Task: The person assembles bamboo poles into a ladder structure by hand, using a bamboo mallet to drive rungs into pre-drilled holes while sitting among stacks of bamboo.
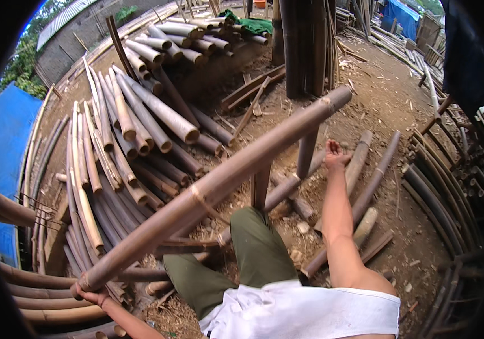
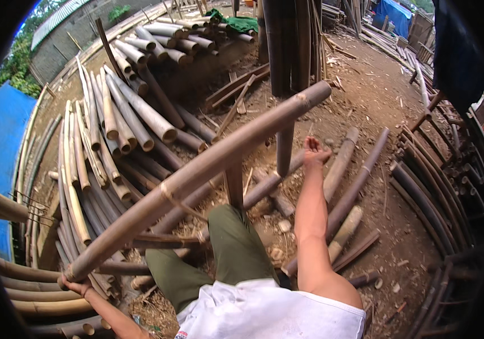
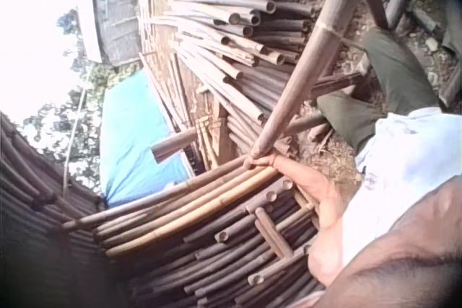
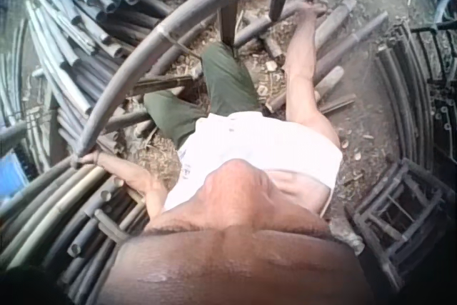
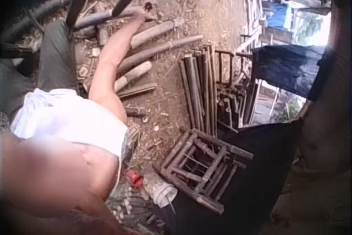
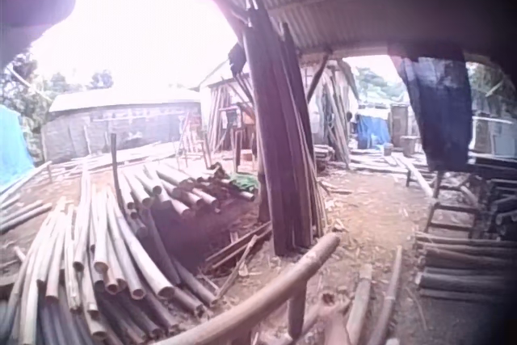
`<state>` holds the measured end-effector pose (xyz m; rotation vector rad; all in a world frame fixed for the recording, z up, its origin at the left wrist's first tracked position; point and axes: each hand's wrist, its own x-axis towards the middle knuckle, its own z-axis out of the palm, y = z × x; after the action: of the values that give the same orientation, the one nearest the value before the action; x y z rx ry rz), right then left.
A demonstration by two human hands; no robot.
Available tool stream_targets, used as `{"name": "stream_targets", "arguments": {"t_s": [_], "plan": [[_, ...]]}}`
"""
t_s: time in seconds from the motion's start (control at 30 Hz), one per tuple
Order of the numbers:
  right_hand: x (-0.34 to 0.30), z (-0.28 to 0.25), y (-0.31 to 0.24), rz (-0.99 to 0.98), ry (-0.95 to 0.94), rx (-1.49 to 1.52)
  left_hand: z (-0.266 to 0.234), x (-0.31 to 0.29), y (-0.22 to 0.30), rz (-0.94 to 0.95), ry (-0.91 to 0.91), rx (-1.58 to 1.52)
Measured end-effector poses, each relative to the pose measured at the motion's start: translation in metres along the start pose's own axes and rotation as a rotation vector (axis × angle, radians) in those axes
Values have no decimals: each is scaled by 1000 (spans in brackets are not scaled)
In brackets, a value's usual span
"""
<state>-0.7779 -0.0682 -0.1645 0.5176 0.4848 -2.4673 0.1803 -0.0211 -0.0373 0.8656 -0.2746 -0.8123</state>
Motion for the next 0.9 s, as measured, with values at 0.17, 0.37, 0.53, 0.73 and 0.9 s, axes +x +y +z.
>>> {"name": "stream_targets", "arguments": {"t_s": [0.17, 0.37, 0.53, 0.73, 0.9], "plan": [[24, 153, 41, 395, -809, 194, -24, -9, 10, 16, 66, 28], [-9, 125, 54, 52, -613, -2, -27, -31, 29, -75, -150, 183], [-43, 214, 32, 709, -1035, 579, -41, -18, 43, 4, -4, 262], [-58, 240, 8, 278, -906, -324, 38, 15, 65, 63, 47, 257], [-140, 254, 32, 185, -766, -462, 99, 11, 68, 117, 182, 171]]}}
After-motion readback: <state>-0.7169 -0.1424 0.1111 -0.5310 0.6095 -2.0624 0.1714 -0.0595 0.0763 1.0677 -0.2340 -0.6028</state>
